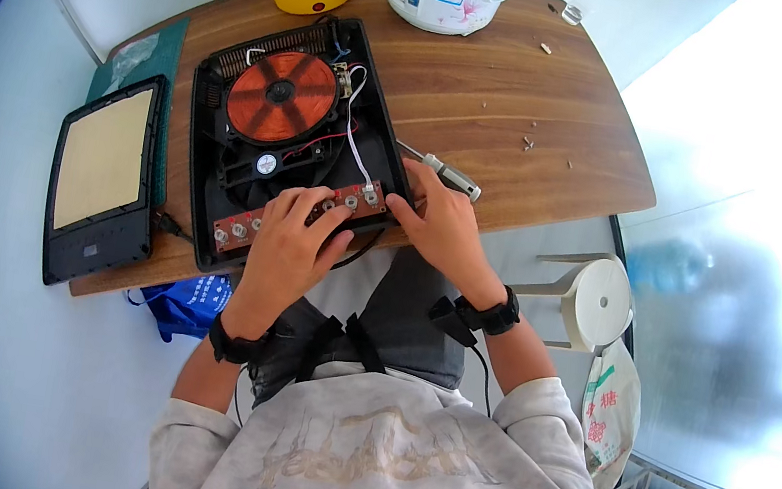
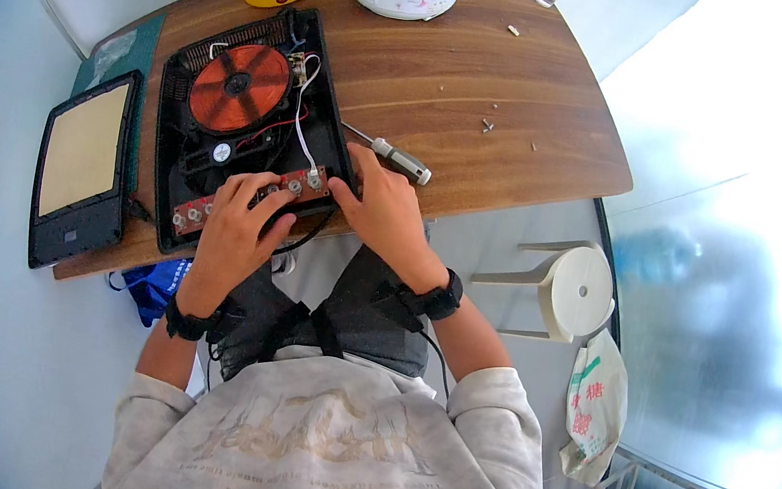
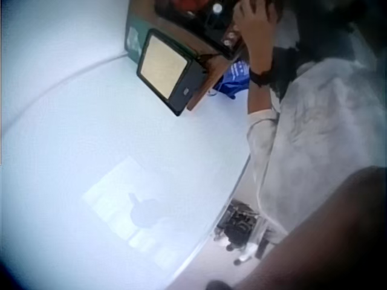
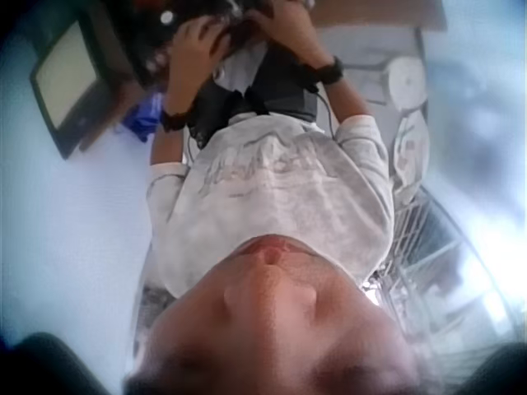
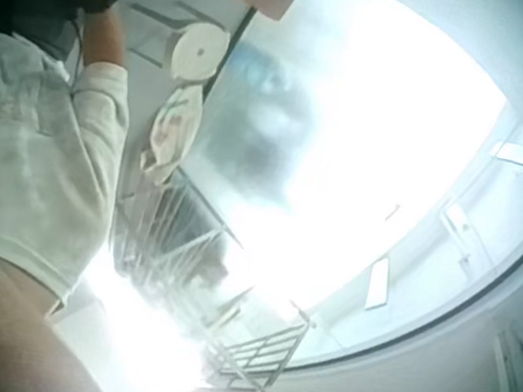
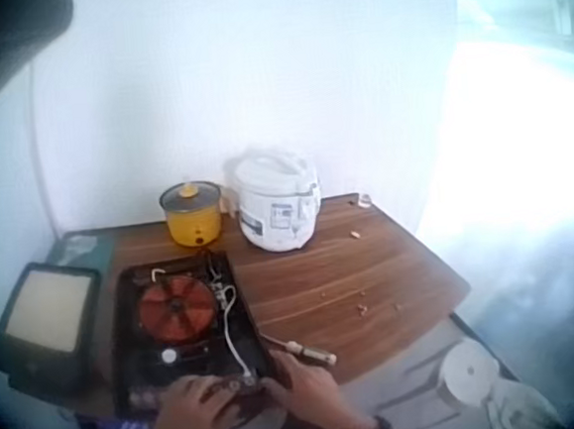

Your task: The person uses a screwdriver to tighten screws on the control panel of a disassembled induction cooktop. They then reassemble the cooktop by placing the top cover back on and securing it with screws.

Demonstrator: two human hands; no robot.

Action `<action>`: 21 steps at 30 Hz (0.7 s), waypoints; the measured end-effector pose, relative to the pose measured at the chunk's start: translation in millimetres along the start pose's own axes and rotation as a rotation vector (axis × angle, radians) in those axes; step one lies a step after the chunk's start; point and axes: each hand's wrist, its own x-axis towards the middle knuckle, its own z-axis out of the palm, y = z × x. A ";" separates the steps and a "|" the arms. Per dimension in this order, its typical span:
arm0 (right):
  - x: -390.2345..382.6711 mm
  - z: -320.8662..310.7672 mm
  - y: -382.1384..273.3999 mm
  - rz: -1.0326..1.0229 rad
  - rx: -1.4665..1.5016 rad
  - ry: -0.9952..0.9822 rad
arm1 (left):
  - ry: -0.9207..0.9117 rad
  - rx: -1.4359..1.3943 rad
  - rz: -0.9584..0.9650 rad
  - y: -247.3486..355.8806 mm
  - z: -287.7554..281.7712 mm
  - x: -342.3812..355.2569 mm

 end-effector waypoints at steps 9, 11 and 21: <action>30.5 -61.6 9.6 0.020 -0.107 0.013 | -0.013 -0.091 -0.053 0.8 1.1 -0.5; 48.7 -86.0 37.0 0.048 -0.161 0.091 | -0.027 -0.096 -0.067 0.6 0.3 -0.7; 32.4 -161.3 156.2 0.325 -0.503 0.435 | -0.019 -0.086 -0.049 -2.9 1.7 1.9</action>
